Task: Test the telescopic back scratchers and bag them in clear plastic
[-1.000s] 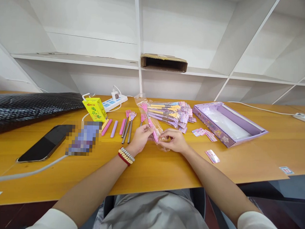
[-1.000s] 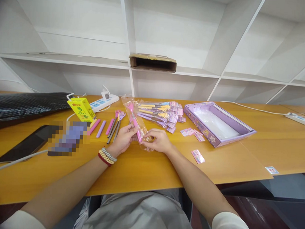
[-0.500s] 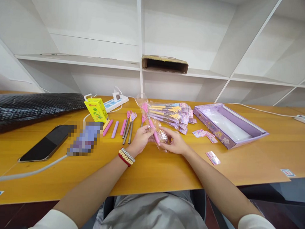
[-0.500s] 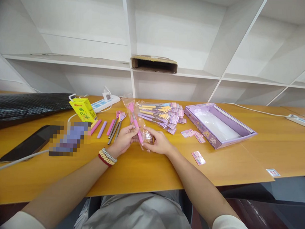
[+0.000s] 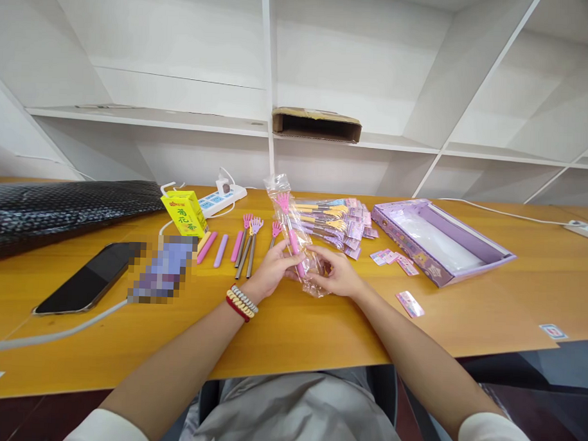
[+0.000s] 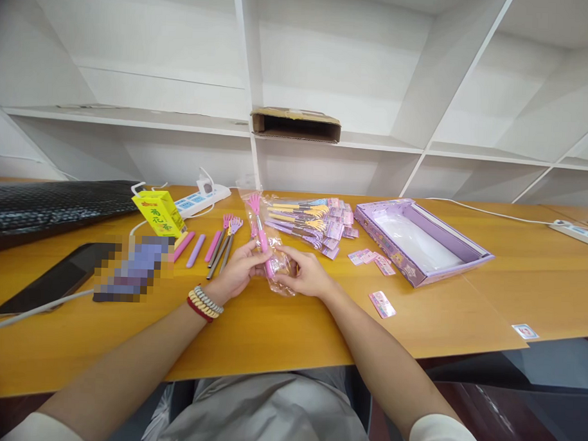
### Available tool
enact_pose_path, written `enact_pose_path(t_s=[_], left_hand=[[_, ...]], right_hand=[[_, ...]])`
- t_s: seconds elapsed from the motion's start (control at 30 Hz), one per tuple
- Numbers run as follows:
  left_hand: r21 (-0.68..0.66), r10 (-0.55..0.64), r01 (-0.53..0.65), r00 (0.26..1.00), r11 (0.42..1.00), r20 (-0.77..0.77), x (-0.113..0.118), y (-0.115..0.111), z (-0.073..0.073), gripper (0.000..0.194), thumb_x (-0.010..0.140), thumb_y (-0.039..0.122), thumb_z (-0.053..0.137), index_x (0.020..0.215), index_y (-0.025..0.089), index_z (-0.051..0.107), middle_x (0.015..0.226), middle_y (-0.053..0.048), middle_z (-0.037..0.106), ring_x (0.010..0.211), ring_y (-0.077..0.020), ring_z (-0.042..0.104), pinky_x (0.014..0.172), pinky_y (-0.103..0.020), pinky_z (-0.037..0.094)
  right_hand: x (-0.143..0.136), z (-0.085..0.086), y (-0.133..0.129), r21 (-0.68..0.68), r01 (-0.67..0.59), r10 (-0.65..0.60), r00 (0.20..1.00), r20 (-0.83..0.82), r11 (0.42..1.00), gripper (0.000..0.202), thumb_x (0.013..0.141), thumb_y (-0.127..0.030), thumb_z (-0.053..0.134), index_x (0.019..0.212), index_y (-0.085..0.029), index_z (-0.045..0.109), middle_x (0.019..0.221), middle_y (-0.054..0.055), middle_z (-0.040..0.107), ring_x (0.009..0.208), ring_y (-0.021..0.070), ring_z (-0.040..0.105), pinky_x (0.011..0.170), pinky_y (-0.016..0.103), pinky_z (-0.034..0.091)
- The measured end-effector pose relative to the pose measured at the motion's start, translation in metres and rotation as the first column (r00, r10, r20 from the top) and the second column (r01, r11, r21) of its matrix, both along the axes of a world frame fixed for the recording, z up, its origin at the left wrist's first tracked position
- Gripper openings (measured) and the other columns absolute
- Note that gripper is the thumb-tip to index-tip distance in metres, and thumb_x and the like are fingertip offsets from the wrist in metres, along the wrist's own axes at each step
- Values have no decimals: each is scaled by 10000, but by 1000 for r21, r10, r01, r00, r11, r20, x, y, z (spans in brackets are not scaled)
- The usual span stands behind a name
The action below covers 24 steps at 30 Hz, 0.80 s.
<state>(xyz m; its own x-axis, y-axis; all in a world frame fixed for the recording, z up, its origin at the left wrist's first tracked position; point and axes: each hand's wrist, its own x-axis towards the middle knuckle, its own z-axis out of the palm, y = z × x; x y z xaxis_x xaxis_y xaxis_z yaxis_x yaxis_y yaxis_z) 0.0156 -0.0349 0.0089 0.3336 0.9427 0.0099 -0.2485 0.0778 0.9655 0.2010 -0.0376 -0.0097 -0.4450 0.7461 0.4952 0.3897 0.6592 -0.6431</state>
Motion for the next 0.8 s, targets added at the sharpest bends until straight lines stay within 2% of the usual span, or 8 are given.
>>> enact_pose_path(t_s=[0.1,0.2,0.37,0.53,0.7,0.8], left_hand=[[-7,-57,57,998,998,-32,0,-2,0,454,667,325,708,1052,181,515,726,-9,638,584,-141,612,543,-281,521],[-17,-30,29,999,999,-32,1,0,-3,428,682,345,694,1024,180,498,769,-23,651,606,-149,628,578,-314,539],[-56,33,-35,999,998,-41,0,6,-7,394,688,311,695,988,176,479,869,-51,655,691,-166,652,625,-328,551],[-65,78,-83,994,994,-73,-2,8,-10,375,699,309,688,957,184,447,844,-42,644,676,-166,649,565,-307,549],[-41,99,-102,992,994,-83,1,6,-10,368,704,309,682,962,179,455,824,-38,634,656,-152,635,548,-301,550],[-31,94,-97,992,995,-84,3,5,-9,376,707,290,681,990,175,462,811,-32,631,648,-143,626,558,-293,547]], right_hand=[[0,-1,1,-12,14,-14,1000,10,1000,586,744,-378,632,1283,-219,466,708,1,591,517,110,473,535,246,413],[2,-2,2,-30,11,-11,1000,-7,999,589,745,-361,632,1287,-209,457,594,-34,509,478,96,429,501,230,385],[10,0,6,-94,-89,81,993,-84,992,604,753,-287,615,1310,-198,399,723,-11,581,516,76,455,497,207,375],[25,0,15,-132,-53,40,994,-98,990,465,773,-295,590,1209,-171,484,698,-6,598,490,63,431,479,198,355],[21,1,13,-165,-69,69,998,-3,984,647,712,-356,665,1284,-184,416,758,4,620,486,66,446,474,200,367],[10,3,6,-133,-30,43,995,94,991,654,734,-331,643,1320,-203,381,732,-8,604,503,82,483,498,211,386]])
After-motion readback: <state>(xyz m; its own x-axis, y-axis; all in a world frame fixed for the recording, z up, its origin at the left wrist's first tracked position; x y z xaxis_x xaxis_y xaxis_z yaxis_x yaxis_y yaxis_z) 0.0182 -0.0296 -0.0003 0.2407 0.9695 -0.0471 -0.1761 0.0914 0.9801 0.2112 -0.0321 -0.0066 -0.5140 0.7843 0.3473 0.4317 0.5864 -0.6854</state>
